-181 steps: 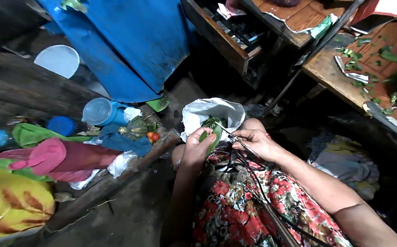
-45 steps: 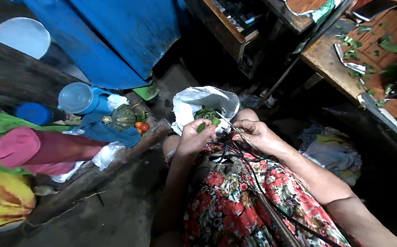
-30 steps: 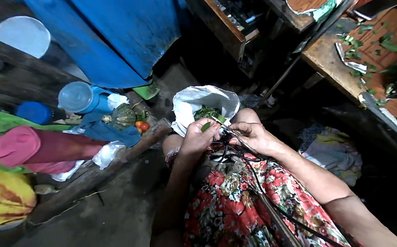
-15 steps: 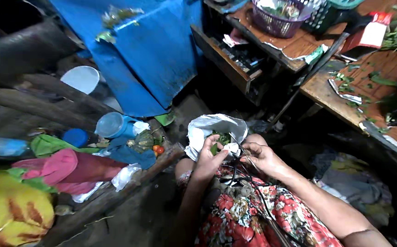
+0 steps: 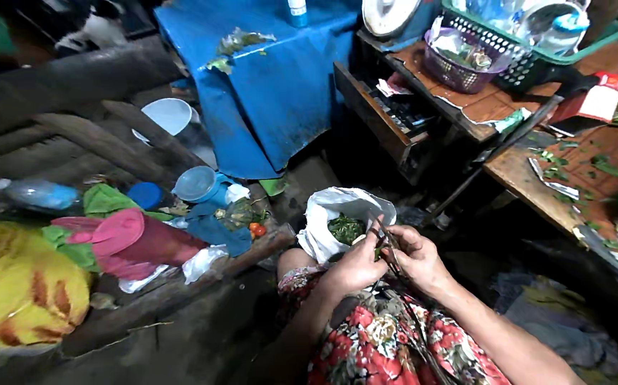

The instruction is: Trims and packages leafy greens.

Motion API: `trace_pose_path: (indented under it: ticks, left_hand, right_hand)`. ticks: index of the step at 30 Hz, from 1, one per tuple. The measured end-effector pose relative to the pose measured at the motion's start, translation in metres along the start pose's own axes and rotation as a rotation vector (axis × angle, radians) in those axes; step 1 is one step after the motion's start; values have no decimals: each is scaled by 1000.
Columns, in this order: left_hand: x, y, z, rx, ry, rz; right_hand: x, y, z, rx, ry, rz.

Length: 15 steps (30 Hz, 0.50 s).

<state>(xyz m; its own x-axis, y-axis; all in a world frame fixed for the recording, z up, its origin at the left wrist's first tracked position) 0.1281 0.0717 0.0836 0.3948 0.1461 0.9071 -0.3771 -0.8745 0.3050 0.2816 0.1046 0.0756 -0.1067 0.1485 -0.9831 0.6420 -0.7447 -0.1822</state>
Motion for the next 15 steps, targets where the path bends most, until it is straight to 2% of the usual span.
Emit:
trace_pose_path:
  ticks: [3, 5, 10, 12, 15]
  left_hand:
    - [2, 2, 0, -8, 32, 67]
    - [3, 7, -2, 53, 83, 100]
    - [-5, 16, -13, 254, 140, 57]
    - [-12, 16, -17, 304, 225, 74]
    - [-17, 18, -20, 395, 368, 103]
  right_hand:
    - [0, -1, -2, 39, 24, -13]
    - [-1, -4, -8, 119, 52, -27]
    - [-1, -12, -25, 308, -8, 46]
    - [1, -12, -26, 277, -35, 91]
    - [11, -8, -27, 121, 2, 147]
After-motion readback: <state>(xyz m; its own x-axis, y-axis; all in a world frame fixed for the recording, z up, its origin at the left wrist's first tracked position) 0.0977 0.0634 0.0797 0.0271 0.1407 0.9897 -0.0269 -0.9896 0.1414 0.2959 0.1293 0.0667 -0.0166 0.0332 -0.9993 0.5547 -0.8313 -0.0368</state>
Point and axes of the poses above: each hand's wrist, its own y-axis away from the middle knuckle, its own z-axis out of the palm, x = y × z, the point moved 2 cm from there along -y, towards the middle knuckle, and after that the axes turned 11 degrees about -x, right-handed, at the moved point
